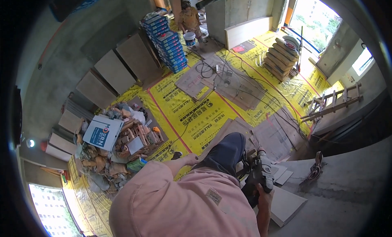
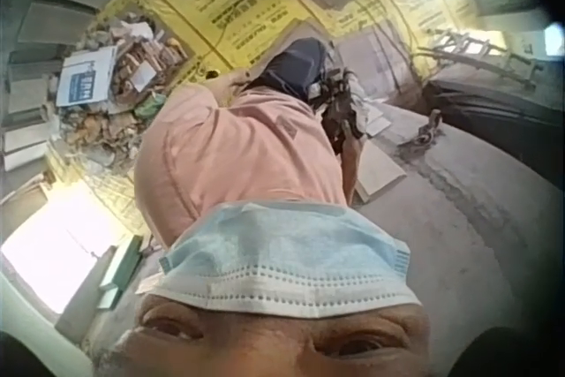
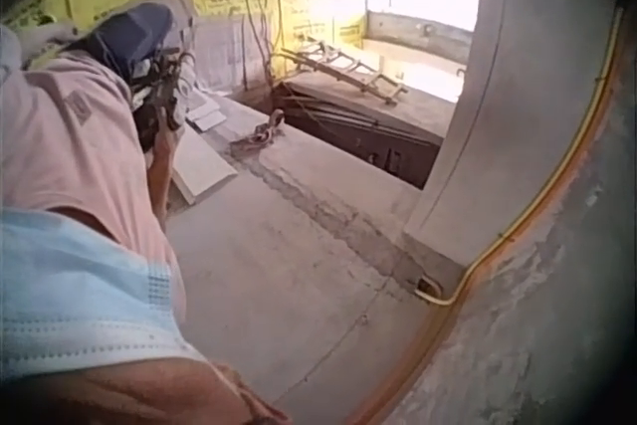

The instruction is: Cutting and drilling grooves into a concrete ceiling and wall using power tools.

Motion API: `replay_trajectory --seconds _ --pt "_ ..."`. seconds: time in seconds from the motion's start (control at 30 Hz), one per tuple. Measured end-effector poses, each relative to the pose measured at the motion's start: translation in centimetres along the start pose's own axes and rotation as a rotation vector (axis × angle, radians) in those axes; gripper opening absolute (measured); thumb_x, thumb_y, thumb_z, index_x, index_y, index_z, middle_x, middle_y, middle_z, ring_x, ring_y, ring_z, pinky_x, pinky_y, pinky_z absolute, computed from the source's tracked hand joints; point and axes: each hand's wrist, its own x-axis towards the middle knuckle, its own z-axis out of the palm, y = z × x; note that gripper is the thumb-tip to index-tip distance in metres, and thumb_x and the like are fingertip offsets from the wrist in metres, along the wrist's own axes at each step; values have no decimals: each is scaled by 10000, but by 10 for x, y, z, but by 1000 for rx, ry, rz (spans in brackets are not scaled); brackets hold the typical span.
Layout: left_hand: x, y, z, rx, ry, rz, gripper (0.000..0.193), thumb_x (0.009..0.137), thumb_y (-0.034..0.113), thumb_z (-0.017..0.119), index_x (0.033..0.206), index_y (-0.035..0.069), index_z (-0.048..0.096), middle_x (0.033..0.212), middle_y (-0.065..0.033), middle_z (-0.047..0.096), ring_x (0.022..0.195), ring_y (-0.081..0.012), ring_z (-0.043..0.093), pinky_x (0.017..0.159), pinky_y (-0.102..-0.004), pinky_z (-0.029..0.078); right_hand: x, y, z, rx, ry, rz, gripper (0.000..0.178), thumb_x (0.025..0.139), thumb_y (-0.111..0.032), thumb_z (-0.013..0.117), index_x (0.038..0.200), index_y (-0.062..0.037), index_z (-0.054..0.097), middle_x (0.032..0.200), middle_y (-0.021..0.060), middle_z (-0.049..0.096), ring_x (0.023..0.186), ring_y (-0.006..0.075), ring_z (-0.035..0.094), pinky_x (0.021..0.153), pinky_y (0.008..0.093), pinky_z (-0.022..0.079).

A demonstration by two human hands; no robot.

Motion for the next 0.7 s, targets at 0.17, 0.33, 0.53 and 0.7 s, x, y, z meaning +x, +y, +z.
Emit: replay_trajectory --seconds 0.17,0.33,0.53,0.7 --pt "6 -1 4 -4 -22 12 390 771 334 705 1046 58 730 1049 -168 715 984 -302 686 881 -393 526 6 12 -6 -6 28 -13 201 821 -138 706 950 11 668 724 50 635 576 161 579 549 307 445" --pt "-2 3 -3 23 -5 22 426 779 365 705 1077 61 723 1082 -166 709 1026 -303 674 906 -381 521 9 14 -8 9 -14 18 211 823 -124 714 975 16 668 754 52 649 595 162 594 560 310 473" --pt "-8 10 -9 56 -46 -9 493 782 388 712 1153 63 696 1134 -160 697 1077 -313 655 930 -374 511 5 12 -7 -12 -20 12 214 825 -123 722 983 13 675 784 55 664 606 152 600 542 308 478" --pt "2 6 -3 50 -93 -4 490 793 409 703 1139 63 700 1159 -169 683 1104 -312 643 952 -375 501 4 13 -8 3 -19 32 205 824 -116 726 979 8 675 775 47 655 604 147 596 549 303 474"
